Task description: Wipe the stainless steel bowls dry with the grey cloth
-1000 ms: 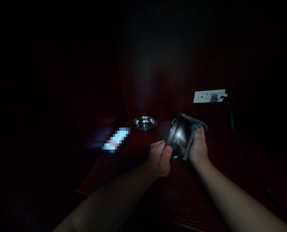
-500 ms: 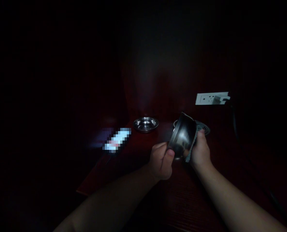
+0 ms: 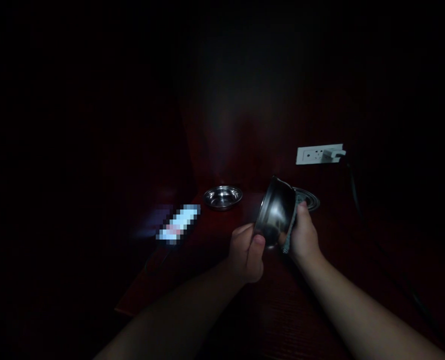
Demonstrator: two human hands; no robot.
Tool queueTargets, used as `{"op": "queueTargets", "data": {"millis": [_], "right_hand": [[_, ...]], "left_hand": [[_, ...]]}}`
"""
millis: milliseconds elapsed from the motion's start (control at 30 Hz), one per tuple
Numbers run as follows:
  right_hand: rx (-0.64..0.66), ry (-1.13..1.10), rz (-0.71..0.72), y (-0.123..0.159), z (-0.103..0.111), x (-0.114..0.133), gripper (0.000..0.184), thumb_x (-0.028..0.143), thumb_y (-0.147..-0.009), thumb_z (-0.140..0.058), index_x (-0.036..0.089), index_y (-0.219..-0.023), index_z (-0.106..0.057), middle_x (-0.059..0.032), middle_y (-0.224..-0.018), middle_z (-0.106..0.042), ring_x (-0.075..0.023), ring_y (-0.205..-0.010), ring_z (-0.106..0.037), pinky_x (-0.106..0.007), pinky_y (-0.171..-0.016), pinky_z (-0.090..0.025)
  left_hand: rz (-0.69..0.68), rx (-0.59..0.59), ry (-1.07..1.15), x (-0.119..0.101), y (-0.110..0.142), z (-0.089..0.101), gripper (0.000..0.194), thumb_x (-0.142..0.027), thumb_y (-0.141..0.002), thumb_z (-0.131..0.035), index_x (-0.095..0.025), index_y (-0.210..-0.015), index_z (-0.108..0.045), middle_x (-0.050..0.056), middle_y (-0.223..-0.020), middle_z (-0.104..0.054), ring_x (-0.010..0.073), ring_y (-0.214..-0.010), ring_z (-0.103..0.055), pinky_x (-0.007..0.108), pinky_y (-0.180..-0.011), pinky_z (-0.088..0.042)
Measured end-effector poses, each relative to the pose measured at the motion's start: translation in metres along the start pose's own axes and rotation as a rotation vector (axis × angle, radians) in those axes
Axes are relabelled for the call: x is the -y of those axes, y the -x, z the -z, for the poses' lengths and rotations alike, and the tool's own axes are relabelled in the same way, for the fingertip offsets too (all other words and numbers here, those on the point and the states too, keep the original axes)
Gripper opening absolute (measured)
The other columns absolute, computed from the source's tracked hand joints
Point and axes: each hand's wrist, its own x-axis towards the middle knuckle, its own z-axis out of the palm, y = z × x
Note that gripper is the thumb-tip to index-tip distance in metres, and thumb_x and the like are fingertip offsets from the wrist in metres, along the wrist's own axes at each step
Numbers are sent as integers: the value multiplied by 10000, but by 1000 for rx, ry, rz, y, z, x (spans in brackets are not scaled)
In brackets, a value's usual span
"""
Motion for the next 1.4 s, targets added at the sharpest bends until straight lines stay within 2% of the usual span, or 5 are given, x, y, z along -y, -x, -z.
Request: {"op": "queueTargets", "data": {"millis": [200,400,833,967,1400], "right_hand": [[38,-69,19,-2,-1,-2,292,451,-775,-586,172,-720,-655,49,-663,-635,-65,-573,-574,-132,-528,-478],[22,-54,-12,-1,0,-1,315,484,-758,-604,173,-744,-656,40,-658,-633,-77,-549,-569,-144,-475,-473],[43,-61,-28,2,-2,-1,311,479,-790,-562,186,-815,-666,29,-708,-662,-104,-570,-596,-196,-518,-502],[70,-77,-17,3,-3,0,308,472,-785,-569,181,-773,-666,38,-691,-656,-87,-584,-595,-166,-537,-492],[13,-16,9,0,-1,0,354,526,-742,-593,179,-729,-656,39,-695,-659,-83,-601,-593,-162,-554,-487]], "left_hand": [[-5,-10,19,0,0,0,359,-356,-907,-270,-155,-688,-472,28,-601,-489,129,-552,-467,272,-544,-383],[17,-20,-15,0,1,0,401,-390,-911,-251,-163,-656,-460,20,-575,-471,122,-538,-451,270,-523,-378],[-1,-3,-5,0,1,2,393,-369,-906,-252,-156,-691,-502,31,-602,-496,136,-572,-480,271,-560,-402],[-18,-5,28,0,1,1,375,-350,-904,-266,-147,-716,-520,33,-611,-503,133,-572,-483,268,-567,-404],[-3,-9,2,0,0,1,357,-370,-896,-277,-162,-680,-470,28,-594,-486,133,-544,-465,279,-538,-395]]}}
